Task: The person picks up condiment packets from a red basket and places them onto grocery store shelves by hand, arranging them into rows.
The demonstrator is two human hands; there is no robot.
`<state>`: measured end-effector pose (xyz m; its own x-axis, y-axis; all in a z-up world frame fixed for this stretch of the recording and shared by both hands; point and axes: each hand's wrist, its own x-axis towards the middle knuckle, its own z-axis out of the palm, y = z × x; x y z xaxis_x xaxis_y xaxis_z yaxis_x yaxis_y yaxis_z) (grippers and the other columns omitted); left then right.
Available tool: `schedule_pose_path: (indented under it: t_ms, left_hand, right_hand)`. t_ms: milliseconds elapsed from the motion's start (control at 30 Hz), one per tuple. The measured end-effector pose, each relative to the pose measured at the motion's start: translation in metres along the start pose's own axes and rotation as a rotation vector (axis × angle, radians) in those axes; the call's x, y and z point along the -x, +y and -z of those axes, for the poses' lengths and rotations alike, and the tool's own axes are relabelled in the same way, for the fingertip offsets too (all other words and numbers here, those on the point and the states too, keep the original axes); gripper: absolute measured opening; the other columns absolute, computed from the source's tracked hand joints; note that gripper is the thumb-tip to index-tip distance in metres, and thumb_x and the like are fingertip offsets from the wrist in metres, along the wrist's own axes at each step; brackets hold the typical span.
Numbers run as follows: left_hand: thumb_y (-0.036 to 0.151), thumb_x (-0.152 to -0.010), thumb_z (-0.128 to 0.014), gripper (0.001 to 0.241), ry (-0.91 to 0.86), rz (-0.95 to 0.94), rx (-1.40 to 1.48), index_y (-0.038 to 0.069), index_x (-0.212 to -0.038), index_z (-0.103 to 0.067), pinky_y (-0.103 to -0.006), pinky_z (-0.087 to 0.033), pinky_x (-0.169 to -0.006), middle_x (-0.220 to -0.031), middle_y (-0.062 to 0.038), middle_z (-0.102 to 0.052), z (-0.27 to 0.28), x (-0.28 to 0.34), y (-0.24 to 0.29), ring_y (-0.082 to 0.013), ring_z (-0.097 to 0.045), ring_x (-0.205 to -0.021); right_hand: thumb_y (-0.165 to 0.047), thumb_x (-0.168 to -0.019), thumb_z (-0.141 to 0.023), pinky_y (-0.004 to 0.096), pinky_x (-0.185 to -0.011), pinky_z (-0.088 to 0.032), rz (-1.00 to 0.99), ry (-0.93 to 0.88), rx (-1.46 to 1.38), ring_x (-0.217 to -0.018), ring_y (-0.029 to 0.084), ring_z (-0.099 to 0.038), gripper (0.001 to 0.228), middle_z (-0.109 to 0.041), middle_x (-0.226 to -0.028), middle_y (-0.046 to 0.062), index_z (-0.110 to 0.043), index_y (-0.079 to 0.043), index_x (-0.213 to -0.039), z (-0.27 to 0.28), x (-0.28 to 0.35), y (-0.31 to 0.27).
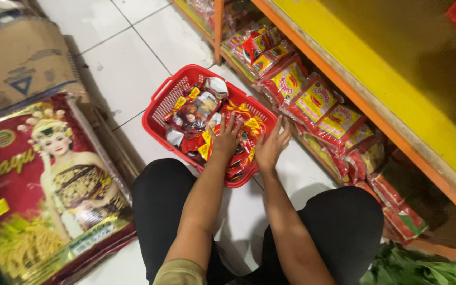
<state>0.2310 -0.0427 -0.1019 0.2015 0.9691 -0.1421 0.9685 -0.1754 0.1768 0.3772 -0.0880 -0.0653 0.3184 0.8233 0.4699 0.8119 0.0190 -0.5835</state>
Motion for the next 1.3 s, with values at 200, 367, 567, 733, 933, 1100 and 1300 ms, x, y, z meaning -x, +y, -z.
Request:
schedule_pose_path:
  t_ms: [200,367,567,733,933,1100,1300]
  left_hand:
    - [0.043,-0.089,-0.072,0.089,-0.141,0.032,-0.271,0.044,-0.161,-0.018,-0.0801,-0.014,-0.111,-0.172,0.005,0.001,0.03,0.017,-0.018,-0.0265,-0.007,-0.157]
    - [0.047,-0.084,-0.076,0.098,-0.001,-0.083,-0.136,0.032,-0.162,-0.019,-0.0666,-0.023,-0.119,-0.17,0.002,-0.016,0.005,0.026,-0.046,-0.0231,-0.017,-0.157]
    - [0.033,-0.085,-0.078,0.095,-0.064,-0.049,0.209,0.006,-0.16,-0.027,-0.0507,-0.041,-0.113,-0.159,-0.015,-0.043,-0.037,0.011,-0.085,-0.0301,-0.045,-0.142]
    - [0.033,-0.083,-0.077,0.073,-0.208,-0.005,0.197,-0.008,-0.136,-0.047,-0.0454,-0.047,-0.108,-0.139,-0.028,-0.054,-0.052,-0.008,-0.064,-0.039,-0.054,-0.13]
    - [0.017,-0.093,-0.064,0.036,0.126,0.04,0.299,-0.01,-0.117,-0.065,-0.0473,-0.053,-0.102,-0.122,-0.03,-0.068,-0.073,-0.033,-0.044,-0.0421,-0.063,-0.121]
    - [0.017,-0.081,-0.075,0.04,0.031,-0.182,0.059,-0.007,-0.109,-0.064,-0.0502,-0.05,-0.096,-0.113,-0.028,-0.067,-0.07,-0.051,-0.043,-0.0449,-0.061,-0.114]
    - [0.014,-0.081,-0.081,0.054,0.185,-0.135,0.366,-0.015,-0.121,-0.058,-0.0463,-0.056,-0.086,-0.111,-0.033,-0.065,-0.053,-0.033,-0.038,-0.0477,-0.065,-0.104]
  right_hand:
    - [-0.017,-0.087,-0.075,0.064,-0.115,-0.031,-0.388,-0.301,0.095,-0.15,0.041,-0.026,0.085,-0.035,-0.158,0.011,-0.029,-0.011,-0.158,0.009,0.01,0.006]
    - [-0.015,-0.082,-0.075,0.065,-0.109,-0.032,-0.384,-0.313,0.08,-0.149,0.041,-0.022,0.081,-0.024,-0.164,0.011,-0.034,-0.013,-0.153,0.014,0.015,0.023]
    - [-0.017,-0.082,-0.077,0.051,-0.119,-0.035,-0.224,-0.192,-0.069,-0.146,0.046,-0.032,0.081,-0.027,-0.166,0.016,-0.044,-0.011,-0.156,0.032,0.019,0.06]
    - [-0.031,-0.076,-0.088,0.051,-0.117,-0.034,-0.162,-0.295,0.065,-0.141,0.048,-0.034,0.08,-0.028,-0.157,0.026,-0.052,-0.008,-0.144,0.056,-0.018,0.092]
    - [-0.026,-0.086,-0.08,0.049,-0.116,-0.036,-0.029,-0.158,-0.115,-0.14,0.049,-0.04,0.07,-0.035,-0.154,0.032,-0.055,-0.008,-0.149,0.079,-0.032,0.086]
    - [-0.024,-0.09,-0.076,0.049,-0.117,-0.038,0.14,-0.309,-0.122,-0.138,0.042,-0.048,0.058,-0.05,-0.146,0.023,-0.059,-0.01,-0.144,0.068,-0.029,0.047]
    - [-0.025,-0.089,-0.073,0.045,-0.11,-0.043,0.349,-0.828,-0.152,-0.132,0.039,-0.05,0.063,-0.051,-0.144,0.022,-0.051,-0.011,-0.146,0.07,-0.035,0.015]
